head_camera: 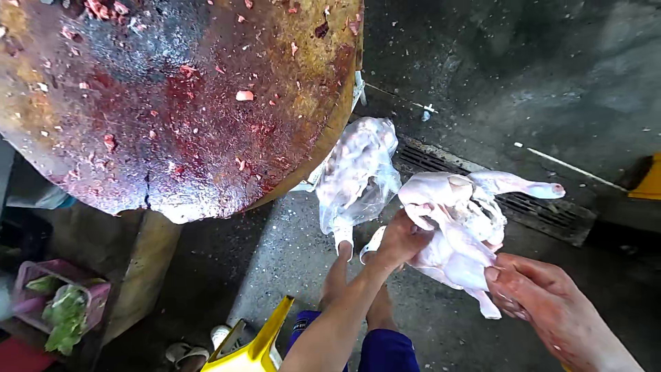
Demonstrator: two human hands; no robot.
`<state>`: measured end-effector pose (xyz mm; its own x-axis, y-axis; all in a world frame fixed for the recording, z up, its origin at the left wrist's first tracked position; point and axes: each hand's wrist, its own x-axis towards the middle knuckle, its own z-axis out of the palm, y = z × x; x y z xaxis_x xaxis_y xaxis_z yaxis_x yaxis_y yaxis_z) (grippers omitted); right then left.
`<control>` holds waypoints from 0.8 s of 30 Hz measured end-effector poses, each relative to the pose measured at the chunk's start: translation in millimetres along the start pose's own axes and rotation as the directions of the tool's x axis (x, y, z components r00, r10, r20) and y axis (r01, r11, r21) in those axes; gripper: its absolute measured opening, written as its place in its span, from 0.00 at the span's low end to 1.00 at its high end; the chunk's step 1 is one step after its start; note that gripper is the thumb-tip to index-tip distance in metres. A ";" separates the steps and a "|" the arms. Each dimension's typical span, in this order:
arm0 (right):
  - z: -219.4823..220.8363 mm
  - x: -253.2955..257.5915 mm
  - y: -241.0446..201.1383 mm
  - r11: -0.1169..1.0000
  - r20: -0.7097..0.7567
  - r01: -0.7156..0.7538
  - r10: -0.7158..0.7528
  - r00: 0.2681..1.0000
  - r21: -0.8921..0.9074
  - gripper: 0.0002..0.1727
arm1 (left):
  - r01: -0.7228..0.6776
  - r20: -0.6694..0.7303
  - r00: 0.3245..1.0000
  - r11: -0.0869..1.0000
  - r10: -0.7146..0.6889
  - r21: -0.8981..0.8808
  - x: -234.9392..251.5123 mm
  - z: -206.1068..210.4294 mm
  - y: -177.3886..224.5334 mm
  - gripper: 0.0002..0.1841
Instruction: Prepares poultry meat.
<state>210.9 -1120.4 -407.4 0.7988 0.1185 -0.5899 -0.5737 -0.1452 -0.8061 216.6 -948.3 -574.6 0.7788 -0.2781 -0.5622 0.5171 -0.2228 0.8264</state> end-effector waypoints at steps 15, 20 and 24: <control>52.3 -5.6 5.6 0.991 0.076 0.033 -0.023 0.997 -0.132 0.17 | 0.014 -0.351 0.903 0.834 -0.248 -0.552 -7.6 -8.2 -7.2 0.14; 30.0 13.8 4.4 0.997 0.061 0.015 -0.010 0.998 -0.082 0.12 | 0.021 -0.305 0.938 0.905 -0.165 -0.425 -12.0 -38.8 -3.9 0.25; 2.5 39.7 5.3 0.984 0.059 -0.126 0.120 0.991 0.125 0.15 | 0.124 -0.196 0.938 0.807 -0.284 -0.577 -29.4 -54.9 -4.3 0.20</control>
<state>239.1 -1114.0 -435.1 0.7122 0.1583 -0.6839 -0.6881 -0.0353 -0.7248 211.0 -887.9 -560.0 0.6535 -0.0143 -0.7568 0.7188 0.3250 0.6146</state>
